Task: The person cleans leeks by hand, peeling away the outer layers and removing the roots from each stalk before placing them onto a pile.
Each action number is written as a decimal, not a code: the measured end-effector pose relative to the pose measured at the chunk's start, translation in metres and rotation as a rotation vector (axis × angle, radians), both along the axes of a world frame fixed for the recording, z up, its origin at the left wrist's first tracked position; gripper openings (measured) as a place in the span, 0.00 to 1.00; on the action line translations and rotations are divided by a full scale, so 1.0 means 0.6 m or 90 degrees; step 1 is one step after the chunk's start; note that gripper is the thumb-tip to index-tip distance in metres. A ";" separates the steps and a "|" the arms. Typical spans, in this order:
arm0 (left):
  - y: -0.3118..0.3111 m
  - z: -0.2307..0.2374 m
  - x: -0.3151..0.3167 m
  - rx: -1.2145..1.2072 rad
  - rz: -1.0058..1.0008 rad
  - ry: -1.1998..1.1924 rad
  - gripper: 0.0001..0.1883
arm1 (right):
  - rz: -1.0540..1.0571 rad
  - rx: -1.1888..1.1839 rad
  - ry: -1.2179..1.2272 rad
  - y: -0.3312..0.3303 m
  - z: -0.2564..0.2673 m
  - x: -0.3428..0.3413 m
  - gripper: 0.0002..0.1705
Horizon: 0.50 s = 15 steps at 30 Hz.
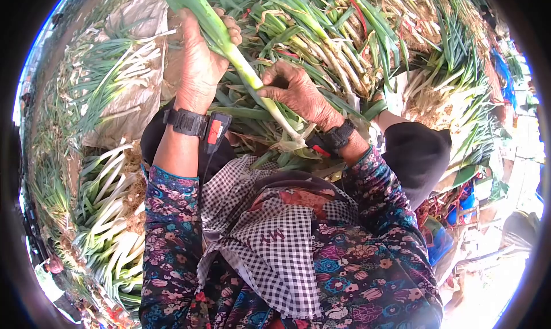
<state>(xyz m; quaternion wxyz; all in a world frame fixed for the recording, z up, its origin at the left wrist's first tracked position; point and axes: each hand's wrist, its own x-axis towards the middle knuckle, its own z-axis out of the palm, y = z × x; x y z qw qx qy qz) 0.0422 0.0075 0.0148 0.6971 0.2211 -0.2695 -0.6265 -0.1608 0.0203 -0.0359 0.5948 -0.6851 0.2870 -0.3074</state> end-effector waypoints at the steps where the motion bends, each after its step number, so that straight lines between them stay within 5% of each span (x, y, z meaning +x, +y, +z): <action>1: 0.001 -0.001 -0.002 0.001 0.002 0.001 0.33 | 0.002 0.001 0.001 0.000 0.001 -0.001 0.14; 6: 0.002 0.001 -0.010 0.076 0.133 -0.107 0.35 | -0.064 -0.193 0.117 0.020 0.011 0.004 0.13; 8: 0.002 0.004 -0.021 0.074 0.170 -0.132 0.35 | -0.137 -0.559 0.182 0.037 0.011 0.024 0.11; 10: -0.001 -0.007 -0.018 0.072 0.207 -0.157 0.36 | 0.046 -0.777 0.334 0.079 0.031 0.025 0.11; 14: -0.007 -0.019 -0.012 0.046 0.161 -0.078 0.36 | 0.196 -0.687 0.313 0.118 -0.065 0.007 0.10; 15: -0.002 -0.022 -0.021 0.031 0.139 -0.094 0.36 | 0.274 -0.487 0.393 0.117 -0.082 -0.009 0.09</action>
